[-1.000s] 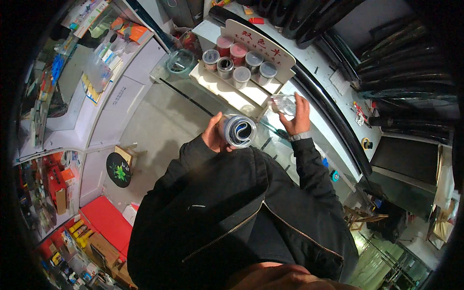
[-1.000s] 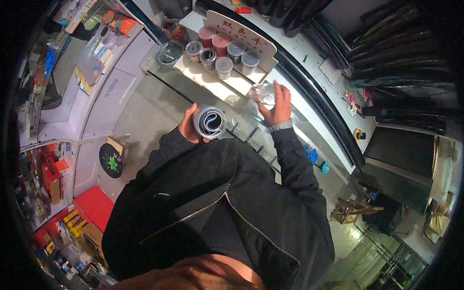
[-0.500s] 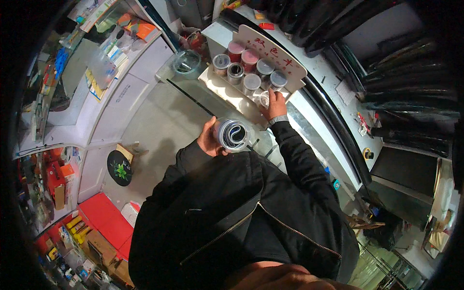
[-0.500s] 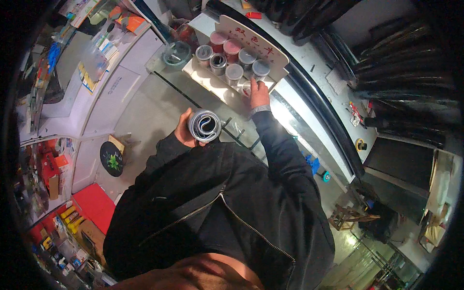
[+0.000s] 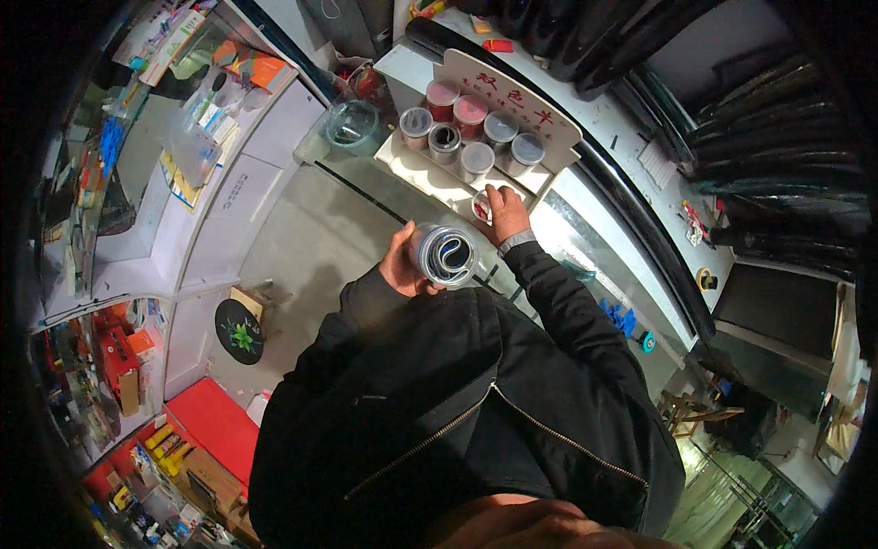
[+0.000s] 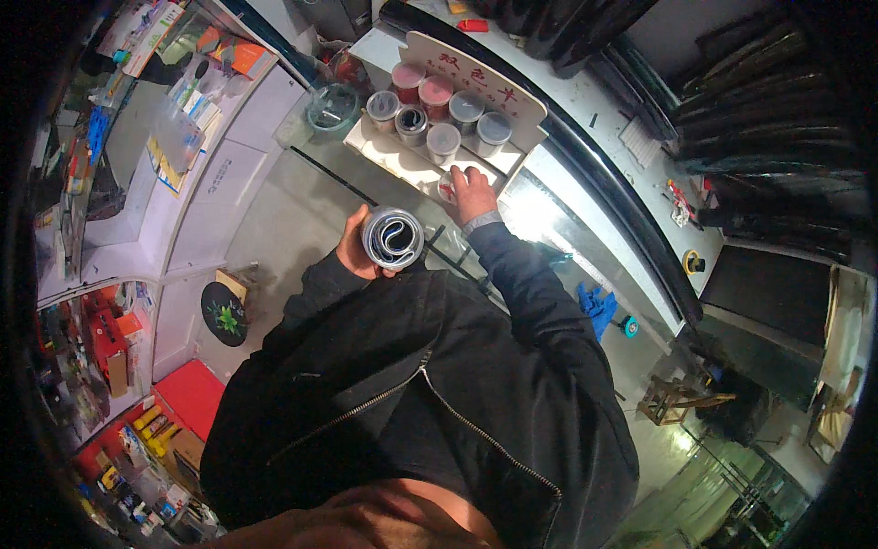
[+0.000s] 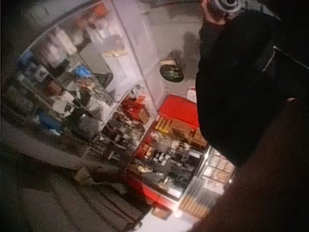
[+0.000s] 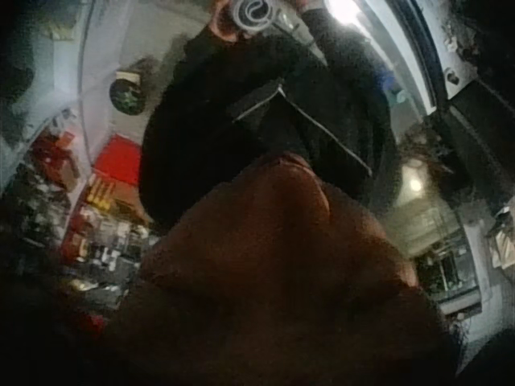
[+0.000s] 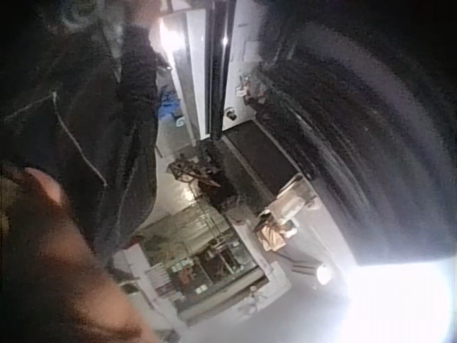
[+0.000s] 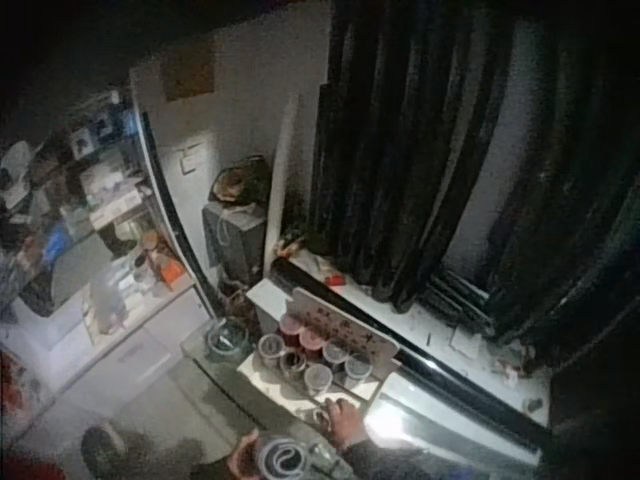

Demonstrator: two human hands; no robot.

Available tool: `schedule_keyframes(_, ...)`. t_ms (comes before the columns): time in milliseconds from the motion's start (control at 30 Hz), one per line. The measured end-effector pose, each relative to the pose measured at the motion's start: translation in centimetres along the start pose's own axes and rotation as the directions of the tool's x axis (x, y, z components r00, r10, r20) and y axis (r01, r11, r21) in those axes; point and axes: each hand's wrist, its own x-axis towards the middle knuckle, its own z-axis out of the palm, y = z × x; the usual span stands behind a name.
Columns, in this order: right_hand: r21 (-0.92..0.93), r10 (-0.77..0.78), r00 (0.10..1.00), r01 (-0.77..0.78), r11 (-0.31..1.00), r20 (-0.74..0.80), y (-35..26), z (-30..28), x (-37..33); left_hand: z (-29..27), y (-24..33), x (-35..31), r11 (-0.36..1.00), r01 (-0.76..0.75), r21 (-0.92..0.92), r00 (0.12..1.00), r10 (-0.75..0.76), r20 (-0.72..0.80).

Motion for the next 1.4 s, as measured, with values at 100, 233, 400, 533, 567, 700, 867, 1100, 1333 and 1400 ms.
schedule_keyframes(100,0.065,0.009,1.0,-0.01,0.998,0.014,-1.0,-0.4,0.3,-0.8,0.1,0.1,1.0,-0.013,0.006,1.0,0.013,0.022)
schedule_keyframes(233,0.046,-0.095,0.995,0.095,0.994,0.011,-2.9,-0.3,3.0,-2.1,0.2,0.3,0.989,0.0,-0.145,0.998,0.01,0.066)
schedule_keyframes(400,-0.008,-0.193,0.976,0.195,0.981,0.097,-6.3,1.7,7.3,-3.8,1.2,-1.3,0.983,-0.043,-0.179,0.998,0.052,0.048)
schedule_keyframes(533,-0.038,-0.201,0.975,0.205,0.978,0.091,-8.7,4.4,11.1,-4.9,2.4,-3.2,0.978,-0.129,-0.165,0.991,0.132,0.009)
schedule_keyframes(567,-0.05,-0.219,0.974,0.222,0.974,0.058,-9.2,5.2,11.9,-5.1,2.7,-3.6,0.976,-0.153,-0.153,0.988,0.149,-0.033)
schedule_keyframes(700,-0.094,-0.226,0.974,0.226,0.969,0.02,-9.9,8.5,14.9,-6.2,3.7,-4.6,0.972,-0.189,-0.141,0.981,0.181,-0.067)
schedule_keyframes(867,-0.124,-0.209,0.975,0.217,0.968,0.075,-9.4,10.5,15.7,-6.9,4.5,-4.9,0.971,-0.198,-0.136,0.97,0.173,-0.173)
schedule_keyframes(1100,0.155,-0.167,0.983,0.178,0.972,-0.082,-8.9,4.7,11.9,-5.7,6.3,-2.0,0.994,-0.057,-0.091,0.998,0.059,0.01)
schedule_keyframes(1333,0.708,0.09,0.95,0.158,0.688,-0.299,-8.2,-12.1,2.5,-1.7,6.5,2.2,1.0,-0.013,0.02,1.0,0.012,0.015)
schedule_keyframes(1400,0.702,0.081,0.945,0.176,0.691,-0.317,-8.3,-16.4,-0.6,-0.1,6.2,3.5,0.995,-0.01,0.098,1.0,0.009,0.016)
